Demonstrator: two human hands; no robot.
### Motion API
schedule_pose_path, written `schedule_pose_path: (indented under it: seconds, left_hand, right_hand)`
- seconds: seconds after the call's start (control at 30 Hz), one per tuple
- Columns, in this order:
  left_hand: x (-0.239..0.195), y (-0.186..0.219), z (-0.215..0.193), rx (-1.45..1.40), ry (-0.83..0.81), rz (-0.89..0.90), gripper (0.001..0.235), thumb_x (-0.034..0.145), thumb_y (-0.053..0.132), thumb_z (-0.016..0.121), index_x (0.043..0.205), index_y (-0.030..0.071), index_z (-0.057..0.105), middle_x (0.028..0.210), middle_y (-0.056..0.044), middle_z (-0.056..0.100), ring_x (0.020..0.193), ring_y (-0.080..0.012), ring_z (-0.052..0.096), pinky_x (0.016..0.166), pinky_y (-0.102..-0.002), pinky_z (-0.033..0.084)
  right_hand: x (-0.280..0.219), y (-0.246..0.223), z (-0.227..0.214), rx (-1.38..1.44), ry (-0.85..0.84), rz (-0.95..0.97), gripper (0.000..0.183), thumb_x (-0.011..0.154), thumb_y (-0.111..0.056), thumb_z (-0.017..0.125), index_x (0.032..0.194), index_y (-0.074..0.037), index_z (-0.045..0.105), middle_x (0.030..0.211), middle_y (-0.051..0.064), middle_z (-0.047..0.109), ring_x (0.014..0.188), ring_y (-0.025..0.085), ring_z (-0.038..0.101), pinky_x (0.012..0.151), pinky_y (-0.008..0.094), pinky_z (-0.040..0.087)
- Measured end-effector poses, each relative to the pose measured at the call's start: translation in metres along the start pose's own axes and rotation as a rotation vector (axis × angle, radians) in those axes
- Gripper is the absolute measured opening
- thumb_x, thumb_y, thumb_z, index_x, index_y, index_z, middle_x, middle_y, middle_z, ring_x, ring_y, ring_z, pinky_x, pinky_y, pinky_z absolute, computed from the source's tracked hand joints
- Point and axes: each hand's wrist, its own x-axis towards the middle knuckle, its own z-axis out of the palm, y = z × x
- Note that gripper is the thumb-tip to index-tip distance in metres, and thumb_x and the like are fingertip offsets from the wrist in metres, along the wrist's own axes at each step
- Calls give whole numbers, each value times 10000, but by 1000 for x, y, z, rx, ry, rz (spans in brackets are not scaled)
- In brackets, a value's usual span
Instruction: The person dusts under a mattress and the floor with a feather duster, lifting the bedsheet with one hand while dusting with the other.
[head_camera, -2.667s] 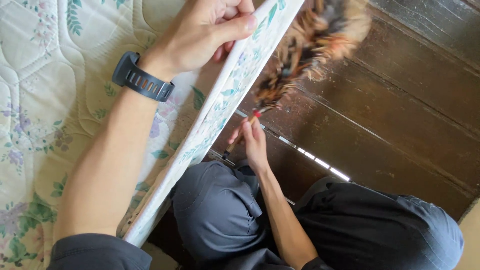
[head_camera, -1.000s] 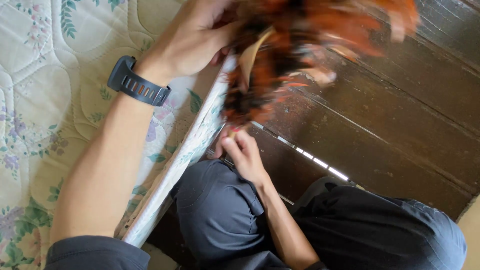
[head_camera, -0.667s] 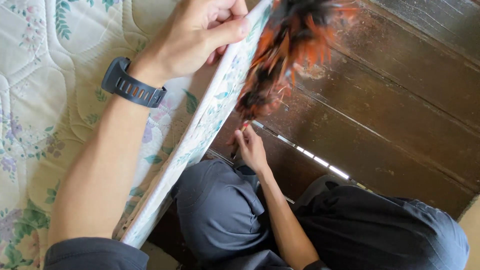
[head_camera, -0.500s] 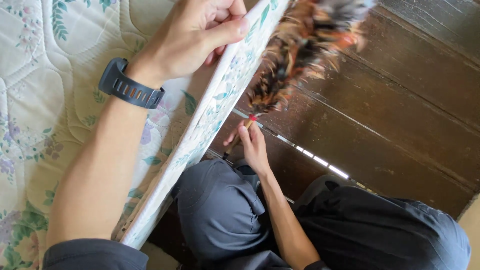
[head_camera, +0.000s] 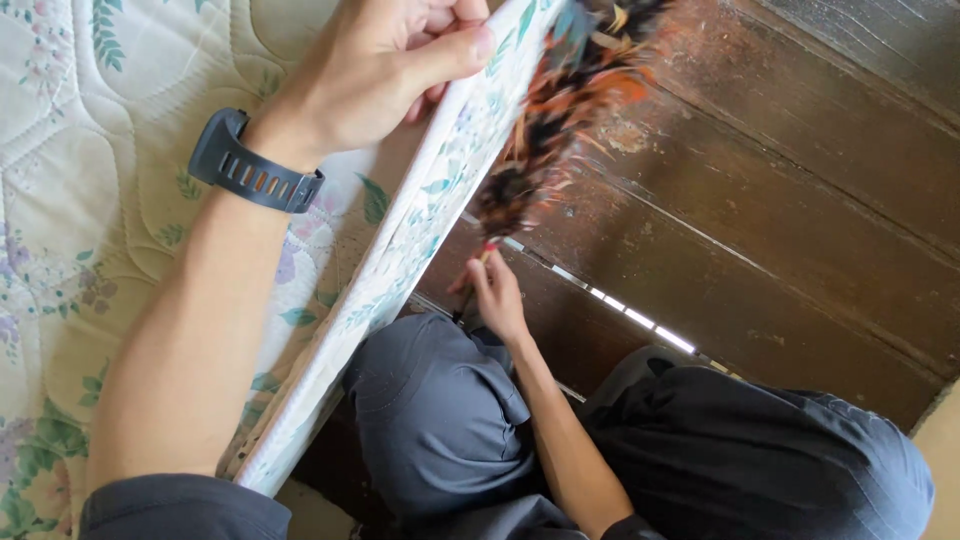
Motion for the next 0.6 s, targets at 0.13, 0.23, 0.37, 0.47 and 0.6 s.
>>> schedule_pose_path:
  seconds: [0.13, 0.23, 0.37, 0.47, 0.6]
  left_hand:
    - [1, 0, -1, 32, -8, -4, 159, 1136, 187, 583, 1026, 71, 589, 814, 58, 574, 676, -6, 506, 562, -196, 406]
    - [0, 2, -1, 72, 5, 18, 143, 1124, 178, 589, 1037, 65, 588, 808, 55, 577, 666, -12, 517, 553, -199, 413]
    - [1, 16, 3, 52, 7, -6, 144, 1124, 169, 598, 1030, 60, 586, 810, 49, 569, 672, -13, 511, 563, -200, 414]
    - [2, 21, 4, 42, 48, -102, 74, 985, 147, 597, 1044, 107, 614, 775, 80, 574, 614, 5, 491, 509, -188, 392]
    - [0, 15, 2, 83, -14, -1, 155, 1126, 170, 573, 1028, 51, 563, 813, 46, 573, 658, -10, 504, 549, -198, 406]
  right_hand:
    - [4, -32, -4, 348, 54, 27, 183, 1094, -226, 407, 1043, -65, 479, 818, 84, 666, 768, 199, 732, 713, 357, 606]
    - [-3, -62, 5, 368, -30, -104, 172, 1111, -220, 403, 1071, -67, 469, 870, 90, 670, 830, 208, 731, 780, 371, 611]
    - [-16, -76, 22, 207, -166, -202, 190, 1162, -185, 442, 1061, -45, 523, 916, 135, 675, 880, 223, 692, 830, 372, 577]
    - [-8, -53, 23, 129, -193, -172, 188, 1176, -164, 459, 1063, -37, 540, 931, 161, 680, 896, 230, 672, 827, 364, 554]
    - [6, -10, 0, 242, -92, -7, 166, 1131, -209, 414, 1076, -67, 479, 848, 129, 679, 784, 201, 710, 709, 328, 579]
